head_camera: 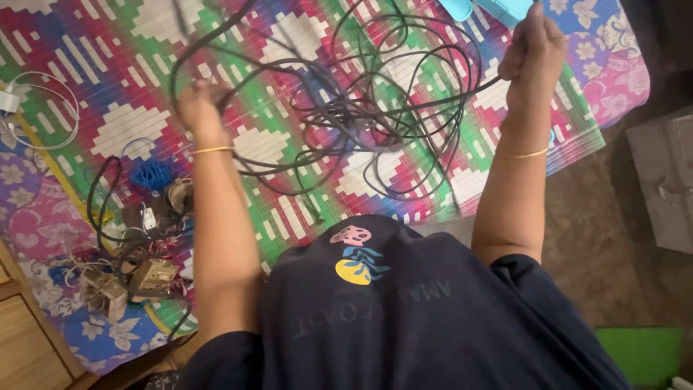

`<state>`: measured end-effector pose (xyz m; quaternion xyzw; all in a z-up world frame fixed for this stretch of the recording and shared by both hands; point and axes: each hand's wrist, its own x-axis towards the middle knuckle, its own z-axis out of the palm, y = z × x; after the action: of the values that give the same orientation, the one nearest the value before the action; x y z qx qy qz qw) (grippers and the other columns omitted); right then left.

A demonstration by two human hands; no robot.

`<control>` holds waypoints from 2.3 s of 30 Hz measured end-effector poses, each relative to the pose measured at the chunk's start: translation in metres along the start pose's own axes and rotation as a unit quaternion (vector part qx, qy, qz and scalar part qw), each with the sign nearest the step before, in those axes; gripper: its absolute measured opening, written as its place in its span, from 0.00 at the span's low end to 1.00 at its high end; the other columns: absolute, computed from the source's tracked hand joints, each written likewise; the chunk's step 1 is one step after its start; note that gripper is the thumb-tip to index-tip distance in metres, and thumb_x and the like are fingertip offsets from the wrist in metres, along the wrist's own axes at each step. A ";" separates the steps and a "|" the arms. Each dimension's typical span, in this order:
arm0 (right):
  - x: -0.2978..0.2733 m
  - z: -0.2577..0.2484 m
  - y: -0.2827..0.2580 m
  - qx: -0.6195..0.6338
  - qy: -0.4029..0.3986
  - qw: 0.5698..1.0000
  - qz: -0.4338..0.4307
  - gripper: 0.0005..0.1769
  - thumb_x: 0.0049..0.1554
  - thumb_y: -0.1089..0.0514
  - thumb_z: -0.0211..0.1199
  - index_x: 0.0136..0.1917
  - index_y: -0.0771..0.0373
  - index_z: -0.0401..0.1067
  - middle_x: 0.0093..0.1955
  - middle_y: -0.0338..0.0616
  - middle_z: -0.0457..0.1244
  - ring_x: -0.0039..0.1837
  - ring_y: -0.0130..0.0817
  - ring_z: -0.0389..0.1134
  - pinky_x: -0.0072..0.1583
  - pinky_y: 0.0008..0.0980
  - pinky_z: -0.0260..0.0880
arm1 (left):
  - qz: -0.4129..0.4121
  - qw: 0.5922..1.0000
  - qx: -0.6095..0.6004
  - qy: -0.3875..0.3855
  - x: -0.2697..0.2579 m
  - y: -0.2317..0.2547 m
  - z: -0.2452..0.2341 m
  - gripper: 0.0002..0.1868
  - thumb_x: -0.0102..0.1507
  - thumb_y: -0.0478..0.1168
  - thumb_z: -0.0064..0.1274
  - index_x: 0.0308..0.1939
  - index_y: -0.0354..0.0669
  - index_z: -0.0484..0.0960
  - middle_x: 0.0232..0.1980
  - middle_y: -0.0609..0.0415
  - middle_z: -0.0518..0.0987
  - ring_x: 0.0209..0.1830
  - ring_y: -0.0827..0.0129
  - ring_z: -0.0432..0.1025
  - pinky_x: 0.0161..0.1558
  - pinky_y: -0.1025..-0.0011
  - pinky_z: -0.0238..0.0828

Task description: The person repeatedly handles a tangled bundle of black cables on a patterned tablecloth, attempting to separate and straighten the cords. The hands pull and lift sections of the cables, but the bundle remains largely tangled by the end of the clip.

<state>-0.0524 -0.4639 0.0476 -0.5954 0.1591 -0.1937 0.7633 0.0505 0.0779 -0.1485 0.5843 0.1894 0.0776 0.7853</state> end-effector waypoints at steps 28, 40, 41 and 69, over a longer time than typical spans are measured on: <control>-0.045 0.121 0.122 -0.231 -0.310 0.918 0.090 0.23 0.71 0.43 0.48 0.58 0.62 0.75 0.47 0.41 0.68 0.50 0.30 0.67 0.55 0.31 0.68 | -0.068 0.838 0.377 -0.389 -0.143 -0.051 0.072 0.38 0.71 0.67 0.33 0.50 0.37 0.85 0.47 0.41 0.85 0.52 0.51 0.79 0.59 0.61 0.69; -0.131 0.090 0.269 -0.673 -0.466 0.572 -0.053 0.51 0.42 0.51 0.77 0.75 0.54 0.60 0.66 0.53 0.61 0.72 0.58 0.56 0.60 0.57 0.65 | 0.060 0.830 0.407 -0.378 -0.143 -0.142 0.003 0.51 0.53 0.48 0.73 0.74 0.43 0.60 0.64 0.37 0.74 0.63 0.46 0.70 0.61 0.57 0.66; -0.130 0.078 0.290 -0.648 -0.473 0.597 -0.032 0.46 0.43 0.53 0.75 0.73 0.55 0.62 0.62 0.52 0.65 0.68 0.55 0.61 0.60 0.51 0.68 | 0.094 0.846 0.363 -0.379 -0.150 -0.154 -0.006 0.60 0.51 0.45 0.78 0.77 0.42 0.52 0.70 0.32 0.67 0.68 0.42 0.64 0.63 0.55 0.62; 0.008 0.110 0.063 -0.197 -0.291 0.936 -0.032 0.16 0.49 0.65 0.82 0.41 0.62 0.73 0.38 0.31 0.63 0.40 0.17 0.60 0.41 0.21 0.55 | 0.154 0.814 0.559 -0.034 -0.109 0.123 0.042 0.11 0.52 0.43 0.64 0.38 0.50 0.89 0.35 0.44 0.82 0.37 0.46 0.76 0.37 0.54 0.71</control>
<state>0.0132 -0.3612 0.0129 -0.7690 -0.0541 -0.0017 0.6370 -0.0207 0.0405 0.0006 0.9465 0.0811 0.0580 0.3069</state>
